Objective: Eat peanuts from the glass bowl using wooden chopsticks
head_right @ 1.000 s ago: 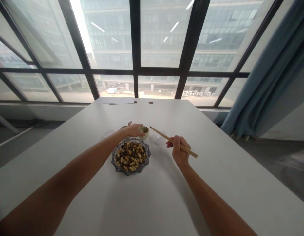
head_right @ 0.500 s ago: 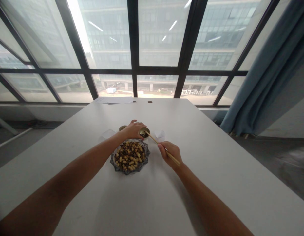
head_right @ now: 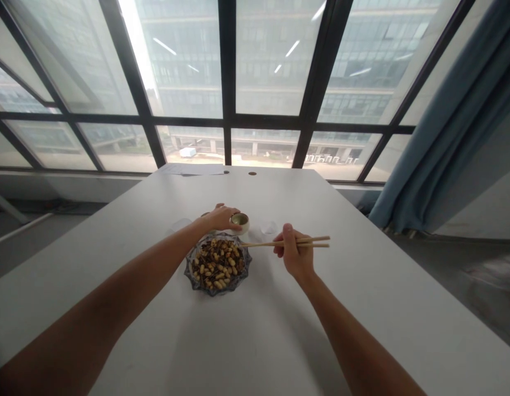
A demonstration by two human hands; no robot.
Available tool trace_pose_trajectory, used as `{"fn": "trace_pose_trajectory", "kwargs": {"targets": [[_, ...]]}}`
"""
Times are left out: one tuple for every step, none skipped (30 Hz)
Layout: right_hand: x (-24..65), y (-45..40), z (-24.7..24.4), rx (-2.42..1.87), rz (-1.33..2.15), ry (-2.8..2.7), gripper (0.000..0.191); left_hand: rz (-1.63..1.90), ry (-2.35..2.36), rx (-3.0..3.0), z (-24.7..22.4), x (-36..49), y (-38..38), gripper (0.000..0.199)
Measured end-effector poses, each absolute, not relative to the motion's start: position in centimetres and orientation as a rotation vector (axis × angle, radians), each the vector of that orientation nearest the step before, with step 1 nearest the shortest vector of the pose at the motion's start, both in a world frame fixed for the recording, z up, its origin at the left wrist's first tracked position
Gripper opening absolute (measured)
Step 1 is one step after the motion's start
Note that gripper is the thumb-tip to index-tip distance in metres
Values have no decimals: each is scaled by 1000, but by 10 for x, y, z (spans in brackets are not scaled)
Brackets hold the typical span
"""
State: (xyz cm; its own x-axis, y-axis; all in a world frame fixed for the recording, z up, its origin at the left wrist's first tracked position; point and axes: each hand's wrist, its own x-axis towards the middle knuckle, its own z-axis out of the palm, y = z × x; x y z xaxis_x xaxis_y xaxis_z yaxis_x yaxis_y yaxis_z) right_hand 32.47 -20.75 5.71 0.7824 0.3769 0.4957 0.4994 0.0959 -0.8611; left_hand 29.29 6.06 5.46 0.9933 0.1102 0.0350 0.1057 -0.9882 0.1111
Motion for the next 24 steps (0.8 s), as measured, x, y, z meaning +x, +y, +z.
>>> {"fn": "trace_pose_trajectory", "kwargs": {"targets": [[322, -209, 64, -1514, -44, -728, 66, 52, 172, 3021, 55, 292, 61, 54], [320, -210, 69, -1522, 8, -726, 67, 56, 171, 3014, 55, 290, 60, 53], [317, -211, 72, -1536, 59, -733, 68, 77, 164, 3005, 56, 286, 60, 52], [315, -211, 75, -1555, 114, -747, 68, 116, 154, 2997, 56, 282, 60, 51], [312, -210, 75, -1577, 171, -767, 67, 177, 141, 2991, 57, 275, 61, 48], [309, -209, 75, -1598, 233, -794, 67, 260, 126, 2986, 57, 267, 62, 45], [307, -208, 73, -1615, 297, -827, 66, 358, 111, 2981, 58, 257, 64, 41], [304, -205, 71, -1625, 362, -866, 65, 474, 99, 2975, 58, 246, 67, 37], [302, -203, 67, -1629, 423, -910, 64, 582, 91, 2965, 57, 233, 71, 34], [301, -200, 63, -1628, 472, -957, 62, 683, 97, 2944, 56, 220, 75, 31], [300, -198, 59, -1626, 503, -1006, 59, 783, 139, 2915, 53, 206, 80, 28], [299, -195, 54, -1625, 511, -1053, 56, 870, 199, 2881, 48, 194, 85, 27], [299, -193, 49, -1626, 496, -1093, 53, 954, 263, 2838, 42, 182, 90, 26], [299, -191, 44, -1630, 466, -1123, 50, 1045, 344, 2781, 35, 172, 94, 26], [299, -189, 39, -1632, 432, -1131, 48, 1111, 417, 2730, 27, 164, 98, 27], [299, -188, 35, -1633, 399, -1117, 47, 1151, 476, 2689, 18, 158, 101, 28], [299, -187, 32, -1636, 370, -1093, 46, 1185, 526, 2650, 10, 154, 104, 30], [300, -187, 30, -1641, 339, -1063, 47, 1206, 559, 2613, 2, 151, 107, 32], [300, -187, 30, -1648, 305, -1035, 47, 1227, 581, 2575, -6, 150, 109, 34], [300, -188, 32, -1658, 270, -1013, 48, 1246, 595, 2534, -13, 149, 111, 37], [300, -189, 35, -1664, 238, -992, 49, 1267, 607, 2487, -18, 149, 112, 42], [300, -191, 39, -1664, 217, -972, 51, 1282, 620, 2438, -24, 150, 114, 47], [300, -192, 44, -1660, 212, -952, 52, 1286, 636, 2387, -28, 150, 116, 53], [300, -194, 50, -1646, 227, -928, 54, 1276, 654, 2337, -32, 151, 118, 59]]}}
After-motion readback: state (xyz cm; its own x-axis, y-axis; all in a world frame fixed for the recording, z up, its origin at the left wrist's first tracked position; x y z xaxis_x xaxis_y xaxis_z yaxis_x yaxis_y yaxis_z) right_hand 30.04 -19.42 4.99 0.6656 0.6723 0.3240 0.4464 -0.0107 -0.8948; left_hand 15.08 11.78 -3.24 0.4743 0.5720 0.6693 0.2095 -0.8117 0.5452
